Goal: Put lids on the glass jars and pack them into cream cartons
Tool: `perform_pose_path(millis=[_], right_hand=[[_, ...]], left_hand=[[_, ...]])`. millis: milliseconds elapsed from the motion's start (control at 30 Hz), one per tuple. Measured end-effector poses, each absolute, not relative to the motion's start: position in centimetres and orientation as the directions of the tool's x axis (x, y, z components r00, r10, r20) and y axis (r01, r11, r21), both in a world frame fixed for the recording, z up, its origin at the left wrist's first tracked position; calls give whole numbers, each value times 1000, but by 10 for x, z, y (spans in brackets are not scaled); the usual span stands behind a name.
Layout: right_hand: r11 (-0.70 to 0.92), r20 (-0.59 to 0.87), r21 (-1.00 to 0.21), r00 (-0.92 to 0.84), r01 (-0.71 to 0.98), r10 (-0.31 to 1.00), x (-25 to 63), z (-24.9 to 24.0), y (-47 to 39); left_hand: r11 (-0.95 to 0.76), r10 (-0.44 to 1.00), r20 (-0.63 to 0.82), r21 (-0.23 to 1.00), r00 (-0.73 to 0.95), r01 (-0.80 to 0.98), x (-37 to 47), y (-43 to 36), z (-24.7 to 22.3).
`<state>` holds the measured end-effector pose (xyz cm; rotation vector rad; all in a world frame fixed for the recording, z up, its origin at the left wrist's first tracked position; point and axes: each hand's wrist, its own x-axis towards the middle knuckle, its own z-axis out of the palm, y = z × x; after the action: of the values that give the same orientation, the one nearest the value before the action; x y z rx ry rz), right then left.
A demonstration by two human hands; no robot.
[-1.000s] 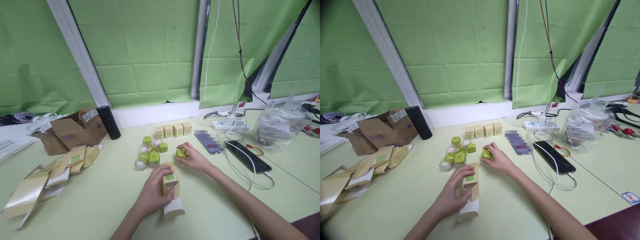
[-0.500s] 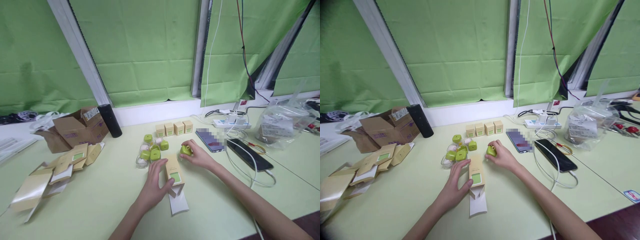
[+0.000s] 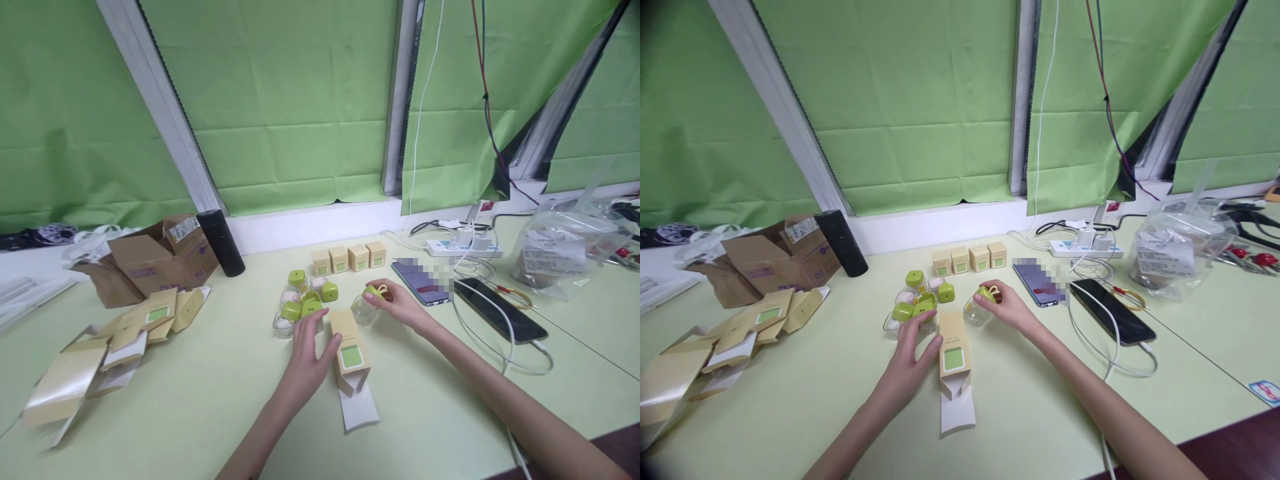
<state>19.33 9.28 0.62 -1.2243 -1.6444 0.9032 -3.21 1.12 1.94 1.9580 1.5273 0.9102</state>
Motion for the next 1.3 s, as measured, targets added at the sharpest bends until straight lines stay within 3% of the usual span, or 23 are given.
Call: perform_pose_path(millis=[67, 133, 300, 500, 667, 833, 1067, 1300], right_hand=[[263, 240, -913, -108, 312, 965, 193, 8, 93], [272, 264, -918, -66, 289, 962, 194, 11, 94], [282, 309, -928, 81, 244, 948, 205, 15, 99], [329, 382, -875, 89, 355, 920, 214, 21, 97], [459, 437, -762, -162, 457, 885, 211, 25, 89], [542, 395, -675, -376, 500, 838, 212, 18, 90], [570, 350, -599, -456, 563, 818, 212, 13, 91], [569, 309, -533, -482, 626, 820, 213, 14, 88]], left_hand=[[-304, 953, 190, 614, 238, 728, -24, 28, 36], [-346, 928, 48, 477, 369, 808, -12, 53, 55], [-396, 858, -182, 362, 480, 844, 30, 114, 75], [-415, 879, -136, 254, 457, 874, 60, 121, 56], [-444, 867, -116, 265, 485, 856, 49, 112, 44], [-428, 877, -99, 284, 471, 858, 41, 113, 35], [-399, 876, -130, 343, 464, 850, 43, 110, 35], [-386, 869, -106, 465, 483, 797, 15, 90, 75]])
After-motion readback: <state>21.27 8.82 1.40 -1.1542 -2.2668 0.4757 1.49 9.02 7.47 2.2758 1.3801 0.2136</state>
